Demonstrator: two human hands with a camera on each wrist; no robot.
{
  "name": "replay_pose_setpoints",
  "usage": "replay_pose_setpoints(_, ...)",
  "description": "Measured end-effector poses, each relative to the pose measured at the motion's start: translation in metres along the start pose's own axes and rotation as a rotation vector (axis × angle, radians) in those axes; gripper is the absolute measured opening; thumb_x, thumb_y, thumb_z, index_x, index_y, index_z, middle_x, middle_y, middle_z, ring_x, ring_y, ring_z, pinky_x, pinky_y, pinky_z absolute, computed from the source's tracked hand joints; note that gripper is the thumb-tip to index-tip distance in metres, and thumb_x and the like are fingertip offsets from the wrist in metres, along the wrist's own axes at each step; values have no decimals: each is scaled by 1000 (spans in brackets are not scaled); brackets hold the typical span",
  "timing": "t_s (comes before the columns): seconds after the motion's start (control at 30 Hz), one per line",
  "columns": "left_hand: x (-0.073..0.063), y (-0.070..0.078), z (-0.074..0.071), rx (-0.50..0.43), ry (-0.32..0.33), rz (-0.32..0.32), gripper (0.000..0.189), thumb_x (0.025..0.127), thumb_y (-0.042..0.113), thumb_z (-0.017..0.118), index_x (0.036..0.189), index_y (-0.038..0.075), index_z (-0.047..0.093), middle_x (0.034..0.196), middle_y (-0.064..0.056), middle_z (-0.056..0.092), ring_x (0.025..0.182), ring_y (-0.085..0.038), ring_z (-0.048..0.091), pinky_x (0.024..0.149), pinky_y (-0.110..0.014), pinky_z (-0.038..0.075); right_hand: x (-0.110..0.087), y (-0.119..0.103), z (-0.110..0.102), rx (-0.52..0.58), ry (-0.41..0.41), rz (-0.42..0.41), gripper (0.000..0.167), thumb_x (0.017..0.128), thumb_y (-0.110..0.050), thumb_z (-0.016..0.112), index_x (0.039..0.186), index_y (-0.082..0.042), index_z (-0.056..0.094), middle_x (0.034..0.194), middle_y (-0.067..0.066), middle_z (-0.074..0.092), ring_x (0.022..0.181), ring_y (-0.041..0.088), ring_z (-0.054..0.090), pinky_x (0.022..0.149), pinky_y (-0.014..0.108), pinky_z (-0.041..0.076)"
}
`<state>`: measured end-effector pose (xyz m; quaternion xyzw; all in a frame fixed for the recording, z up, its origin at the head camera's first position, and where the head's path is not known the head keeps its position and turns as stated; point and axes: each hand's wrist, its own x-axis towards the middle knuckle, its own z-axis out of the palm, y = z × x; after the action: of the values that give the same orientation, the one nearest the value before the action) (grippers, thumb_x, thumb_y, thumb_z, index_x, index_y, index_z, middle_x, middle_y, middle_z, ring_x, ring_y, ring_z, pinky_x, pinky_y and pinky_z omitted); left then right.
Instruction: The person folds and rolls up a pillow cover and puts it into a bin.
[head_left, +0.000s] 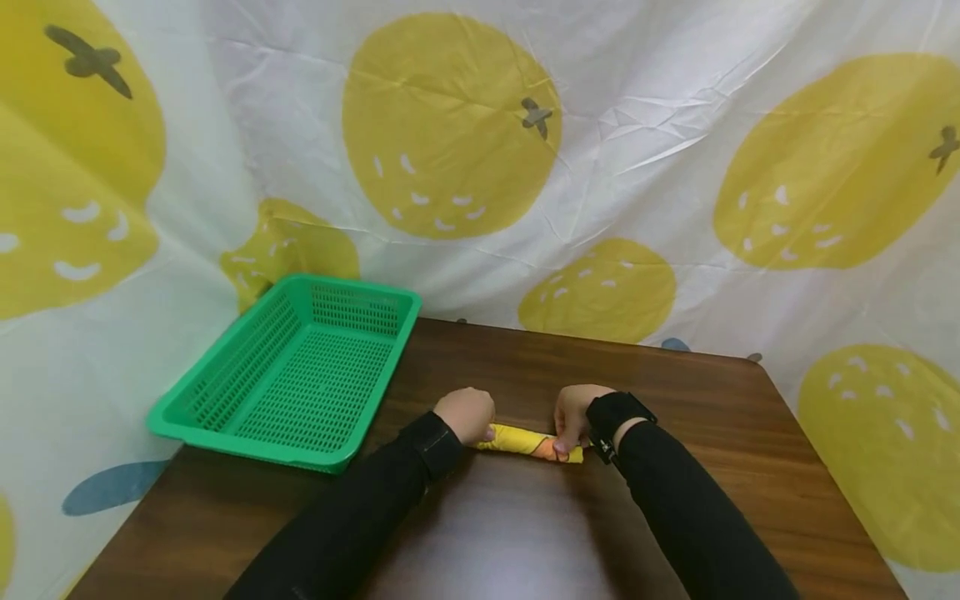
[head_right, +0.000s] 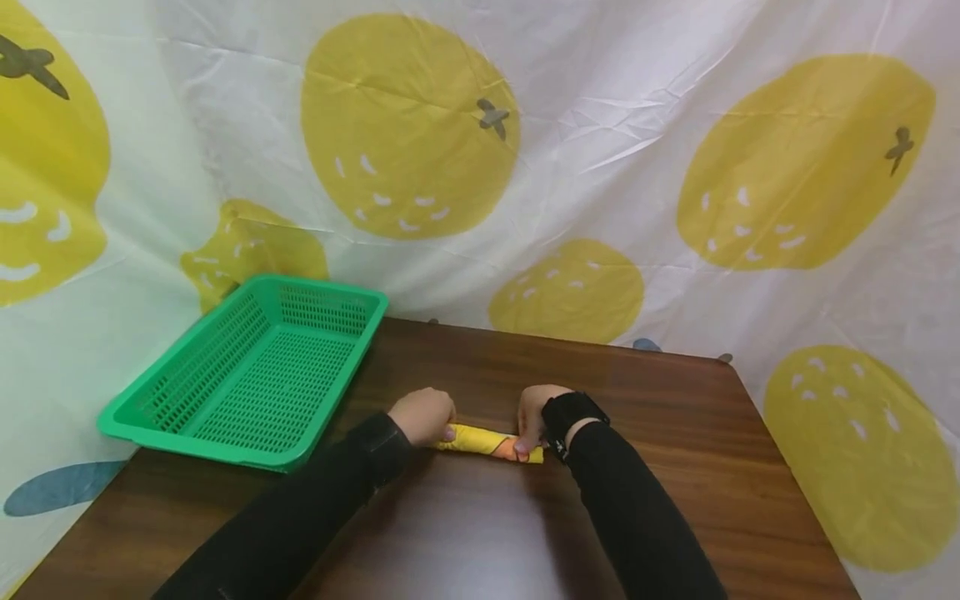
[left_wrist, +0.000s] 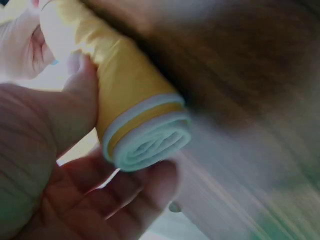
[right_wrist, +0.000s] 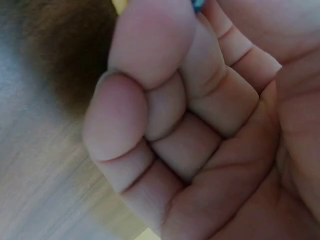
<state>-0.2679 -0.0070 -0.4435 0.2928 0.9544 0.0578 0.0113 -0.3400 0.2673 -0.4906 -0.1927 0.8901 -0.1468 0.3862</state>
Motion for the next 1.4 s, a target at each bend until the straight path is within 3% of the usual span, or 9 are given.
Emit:
replay_pose_setpoints(0.03, -3, 3, 0, 22, 45, -6, 29, 89, 30, 87, 71, 12, 71, 68, 3, 63, 62, -13, 56, 63, -33, 55, 23, 30, 3, 30, -59, -52, 52, 75, -67, 87, 81, -17, 79, 69, -7, 64, 64, 7, 58, 61, 23, 52)
replay_pose_setpoints(0.13, -13, 13, -2, 112, 184, -9, 16, 90, 26, 86, 84, 13, 78, 79, -1, 74, 69, -17, 68, 65, -35, 61, 85, 101, 6, 87, -177, 4, 64, 69, -82, 81, 78, -18, 76, 70, -9, 61, 66, 4, 55, 64, 20, 52)
replay_pose_setpoints(0.23, -25, 24, -2, 234, 275, 20, 7, 92, 18, 82, 87, 14, 80, 83, -4, 73, 70, -20, 70, 62, -35, 61, 52, 61, -6, -22, -128, 105, 58, 79, -70, 83, 87, -13, 80, 75, -6, 63, 72, 7, 57, 72, 26, 57)
replay_pose_setpoints(0.4, -35, 31, 1, 425, 311, 77, 12, 93, 17, 80, 81, 16, 82, 78, -2, 68, 68, -16, 66, 59, -30, 58, -50, -55, -24, -67, 12, 181, 40, 91, -44, 84, 93, -4, 81, 73, -5, 62, 74, 10, 56, 71, 23, 54)
replay_pose_setpoints(0.57, -27, 21, 5, 371, 320, 84, 14, 90, 14, 81, 77, 18, 79, 75, 1, 72, 69, -16, 67, 62, -31, 59, -74, -80, -23, 26, 85, 175, 25, 90, -25, 87, 88, -2, 80, 67, -6, 58, 67, 9, 51, 62, 20, 45)
replay_pose_setpoints(0.7, -15, 8, 3, 213, 257, 83, 14, 84, 11, 84, 74, 16, 76, 73, 0, 73, 68, -18, 68, 64, -35, 60, -74, -78, -20, 12, 125, 155, 28, 88, -30, 89, 83, -5, 77, 66, -5, 59, 64, 9, 54, 62, 21, 45)
replay_pose_setpoints(0.93, 19, -9, 7, 16, 5, 47, 21, 81, 18, 91, 75, 14, 71, 72, 4, 65, 63, -12, 52, 64, -34, 52, -70, -68, -8, -7, 232, 117, 31, 80, -29, 95, 73, -9, 72, 64, -4, 57, 61, 11, 52, 58, 25, 43)
replay_pose_setpoints(1.17, 30, -12, 11, 33, -64, 20, 36, 79, 19, 92, 62, 16, 59, 65, 7, 49, 61, -12, 44, 62, -34, 46, -87, -85, 38, -313, 629, -34, 30, 78, -21, 95, 73, -12, 68, 70, -1, 64, 63, 16, 56, 61, 34, 49)
replay_pose_setpoints(1.4, 29, -14, 8, 33, -48, 26, 31, 77, 21, 94, 68, 15, 66, 69, 6, 57, 65, -13, 48, 66, -35, 52, -99, -98, 90, -592, 968, -74, 43, 75, -24, 97, 82, -6, 58, 70, 8, 65, 67, 26, 65, 66, 40, 56)
